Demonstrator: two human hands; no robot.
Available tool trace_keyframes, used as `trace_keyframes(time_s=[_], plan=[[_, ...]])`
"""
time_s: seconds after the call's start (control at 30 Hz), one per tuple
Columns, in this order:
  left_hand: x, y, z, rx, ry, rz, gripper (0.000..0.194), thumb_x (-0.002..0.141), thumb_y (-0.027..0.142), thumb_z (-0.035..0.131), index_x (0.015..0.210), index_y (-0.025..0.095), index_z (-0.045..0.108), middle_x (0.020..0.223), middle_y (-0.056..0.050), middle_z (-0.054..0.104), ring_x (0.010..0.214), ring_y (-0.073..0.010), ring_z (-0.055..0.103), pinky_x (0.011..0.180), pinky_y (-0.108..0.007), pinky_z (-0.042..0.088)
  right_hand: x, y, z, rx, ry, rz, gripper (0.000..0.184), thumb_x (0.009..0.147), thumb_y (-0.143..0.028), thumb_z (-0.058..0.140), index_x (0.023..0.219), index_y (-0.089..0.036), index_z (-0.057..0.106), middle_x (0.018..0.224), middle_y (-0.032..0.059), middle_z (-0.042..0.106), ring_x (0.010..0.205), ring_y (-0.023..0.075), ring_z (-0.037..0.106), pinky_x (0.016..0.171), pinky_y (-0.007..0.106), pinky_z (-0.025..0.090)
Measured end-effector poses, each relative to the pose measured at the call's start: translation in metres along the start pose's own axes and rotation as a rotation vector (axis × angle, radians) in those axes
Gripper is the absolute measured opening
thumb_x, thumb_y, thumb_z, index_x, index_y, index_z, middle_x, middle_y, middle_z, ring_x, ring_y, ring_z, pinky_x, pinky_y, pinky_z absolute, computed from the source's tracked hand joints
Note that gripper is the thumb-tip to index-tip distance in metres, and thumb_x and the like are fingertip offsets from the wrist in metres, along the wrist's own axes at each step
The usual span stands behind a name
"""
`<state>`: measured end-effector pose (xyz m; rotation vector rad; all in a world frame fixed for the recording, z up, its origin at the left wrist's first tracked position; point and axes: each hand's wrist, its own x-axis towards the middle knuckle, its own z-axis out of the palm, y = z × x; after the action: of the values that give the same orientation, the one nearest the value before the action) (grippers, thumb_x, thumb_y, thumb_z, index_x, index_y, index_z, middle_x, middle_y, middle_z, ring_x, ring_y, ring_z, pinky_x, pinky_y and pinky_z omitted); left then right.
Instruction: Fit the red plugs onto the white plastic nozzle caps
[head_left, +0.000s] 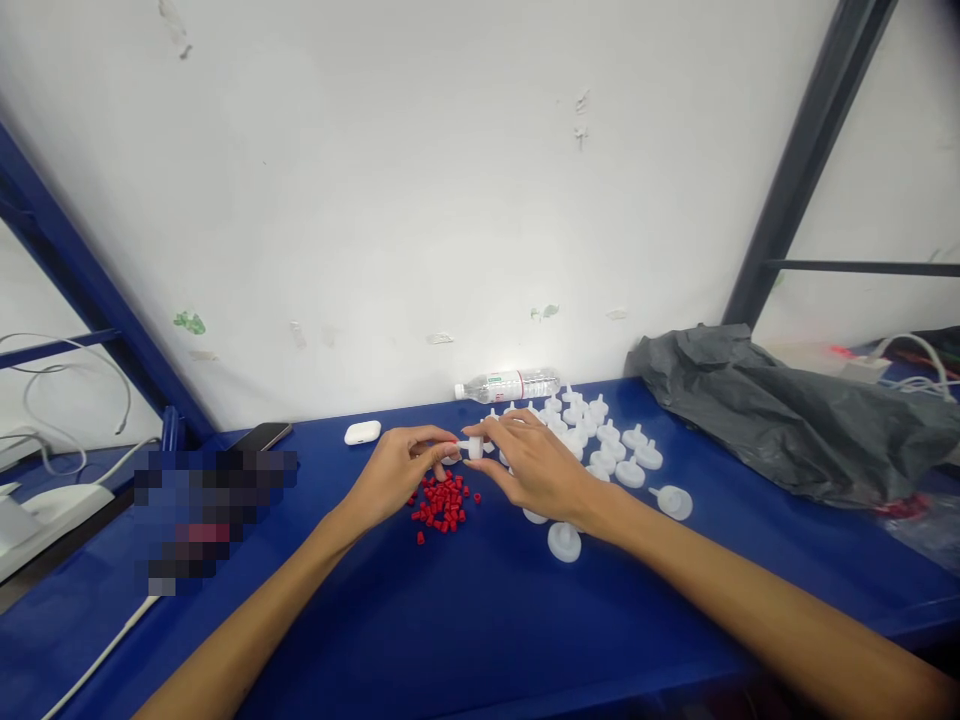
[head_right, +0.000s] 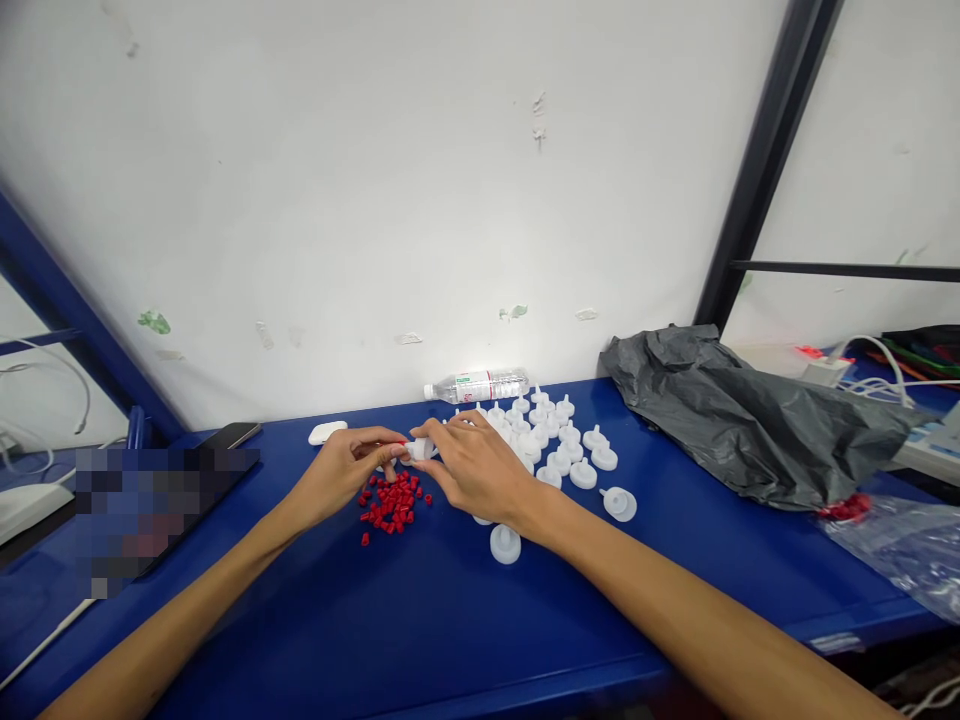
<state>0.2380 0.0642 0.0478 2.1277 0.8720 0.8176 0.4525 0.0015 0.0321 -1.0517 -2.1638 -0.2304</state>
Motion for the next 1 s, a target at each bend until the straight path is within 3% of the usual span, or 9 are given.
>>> trace_keyframes(time_s=[0.23,0.4,0.6,0.73,0.83,0.93,1.0], plan=[[-0.004,-0.001,0.003,0.026,-0.012,0.109,0.026,0.098,0.035,0.056,0.089,0.018,0.073,0.078,-0.001,0.072,0.061,-0.0135,0.066,0.063,-0.025,0.05,-0.004,0.006,0.003,0.063,-0.005,-0.001,0.03,0.096,-0.03,0.064,0.123,-0.02,0.056,0.113,0.009,0.073,0.102,0.0276,0.066,0.093,0.046,0.05],[-0.007,0.003,0.006,0.035,-0.023,0.114,0.032,0.098,0.037,0.057,0.078,0.017,0.072,0.072,-0.003,0.072,0.061,-0.0149,0.066,0.061,-0.025,0.051,-0.003,0.011,0.003,0.068,0.059,-0.137,0.029,0.097,-0.026,0.063,0.124,-0.02,0.055,0.109,0.0071,0.075,0.091,0.0229,0.069,0.097,0.047,0.048],[-0.01,0.009,0.005,-0.016,-0.009,0.119,0.034,0.097,0.041,0.059,0.078,0.016,0.074,0.067,-0.003,0.07,0.057,-0.0145,0.064,0.06,-0.026,0.05,-0.002,0.009,0.001,0.033,0.161,-0.242,0.032,0.097,-0.02,0.061,0.128,-0.019,0.052,0.111,0.0073,0.075,0.089,0.0204,0.071,0.097,0.044,0.048],[-0.006,0.008,0.004,-0.068,-0.028,0.077,0.033,0.095,0.043,0.061,0.082,0.016,0.075,0.072,-0.004,0.072,0.058,-0.0143,0.063,0.059,-0.025,0.049,0.002,0.009,0.003,0.019,0.098,-0.194,0.032,0.101,-0.023,0.057,0.132,-0.022,0.049,0.122,0.0071,0.072,0.102,0.0204,0.07,0.102,0.044,0.044],[-0.002,0.004,0.001,-0.103,0.1,0.065,0.032,0.095,0.046,0.059,0.096,0.016,0.071,0.078,-0.003,0.071,0.057,-0.0133,0.061,0.057,-0.025,0.048,0.006,0.008,0.001,-0.045,0.052,-0.108,0.039,0.101,-0.03,0.057,0.138,-0.023,0.045,0.124,0.0074,0.071,0.107,0.0213,0.069,0.109,0.047,0.038],[0.0,-0.002,-0.01,0.103,0.292,0.103,0.032,0.097,0.047,0.051,0.097,0.018,0.065,0.078,-0.001,0.068,0.058,-0.0137,0.06,0.057,-0.026,0.045,0.008,0.007,-0.004,-0.079,0.039,-0.04,0.04,0.102,-0.033,0.054,0.14,-0.022,0.046,0.116,0.0065,0.074,0.104,0.0207,0.069,0.111,0.047,0.035],[0.0,-0.006,-0.023,0.501,0.32,0.155,0.029,0.099,0.041,0.046,0.086,0.019,0.062,0.073,0.0,0.064,0.063,-0.0149,0.058,0.061,-0.027,0.042,0.008,0.009,-0.008,-0.078,0.031,-0.004,0.029,0.104,-0.032,0.049,0.131,-0.023,0.054,0.117,0.0055,0.073,0.106,0.0203,0.068,0.111,0.046,0.035]])
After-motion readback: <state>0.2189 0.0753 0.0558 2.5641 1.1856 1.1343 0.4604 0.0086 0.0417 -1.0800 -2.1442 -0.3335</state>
